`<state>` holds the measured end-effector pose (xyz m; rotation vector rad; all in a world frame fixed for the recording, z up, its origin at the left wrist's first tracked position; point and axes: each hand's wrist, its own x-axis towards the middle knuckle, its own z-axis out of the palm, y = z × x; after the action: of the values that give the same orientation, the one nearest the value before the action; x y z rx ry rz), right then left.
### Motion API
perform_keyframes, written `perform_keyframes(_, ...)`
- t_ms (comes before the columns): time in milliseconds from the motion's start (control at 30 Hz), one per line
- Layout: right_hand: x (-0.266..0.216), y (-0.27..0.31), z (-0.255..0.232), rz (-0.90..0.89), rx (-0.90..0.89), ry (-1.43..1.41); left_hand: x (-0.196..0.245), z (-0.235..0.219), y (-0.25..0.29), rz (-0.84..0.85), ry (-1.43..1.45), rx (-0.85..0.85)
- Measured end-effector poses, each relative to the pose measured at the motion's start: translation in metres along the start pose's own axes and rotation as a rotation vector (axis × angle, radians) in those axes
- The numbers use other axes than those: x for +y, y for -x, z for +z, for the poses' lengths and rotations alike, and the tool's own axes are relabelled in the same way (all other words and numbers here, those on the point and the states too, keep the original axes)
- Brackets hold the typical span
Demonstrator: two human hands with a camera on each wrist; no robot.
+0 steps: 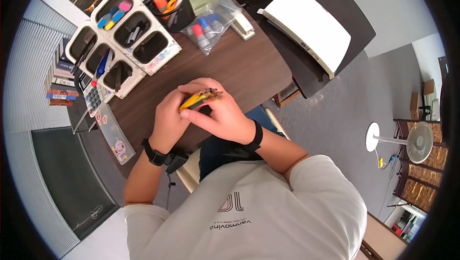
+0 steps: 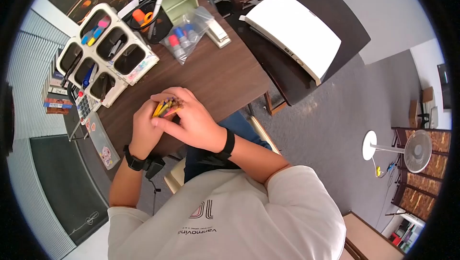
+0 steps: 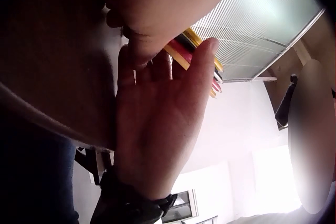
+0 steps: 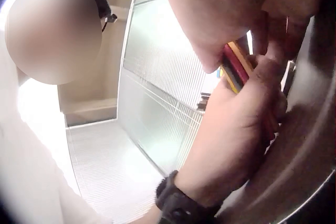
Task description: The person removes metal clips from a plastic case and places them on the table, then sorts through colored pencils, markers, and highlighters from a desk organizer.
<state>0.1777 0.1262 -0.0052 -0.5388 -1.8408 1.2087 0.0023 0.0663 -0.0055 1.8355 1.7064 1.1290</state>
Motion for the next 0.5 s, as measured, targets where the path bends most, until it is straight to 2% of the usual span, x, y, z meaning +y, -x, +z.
perform_keyframes(67, 0.006, 0.0, -0.003, -0.019, 0.007, -0.047, -0.008, -0.003, -0.002, 0.013, -0.13, -0.063)
perform_keyframes(167, 0.014, -0.006, -0.011, -0.112, 0.046, -0.022, 0.018, -0.008, -0.018, -0.03, -0.113, -0.165)
perform_keyframes(233, 0.016, -0.008, -0.016, 0.174, -0.057, -0.479, 0.027, -0.01, -0.029, -0.033, -0.078, -0.209)
perform_keyframes(300, 0.02, -0.011, -0.024, 0.144, -0.096, -0.437, 0.026, -0.013, -0.038, -0.085, -0.028, -0.347)
perform_keyframes(367, 0.021, -0.01, -0.025, 0.3, -0.089, -0.605, 0.022, -0.016, -0.043, -0.111, 0.041, -0.388)
perform_keyframes(433, 0.018, -0.009, -0.026, 0.315, -0.067, -0.637, 0.013, -0.022, -0.043, -0.479, 0.426, -0.606)
perform_keyframes(467, 0.017, -0.01, -0.025, 0.329, -0.047, -0.674, 0.01, -0.023, -0.042, -0.477, 0.427, -0.606)
perform_keyframes(500, 0.018, -0.01, -0.025, 0.33, -0.046, -0.674, 0.008, -0.023, -0.038, -0.494, 0.569, -0.561)
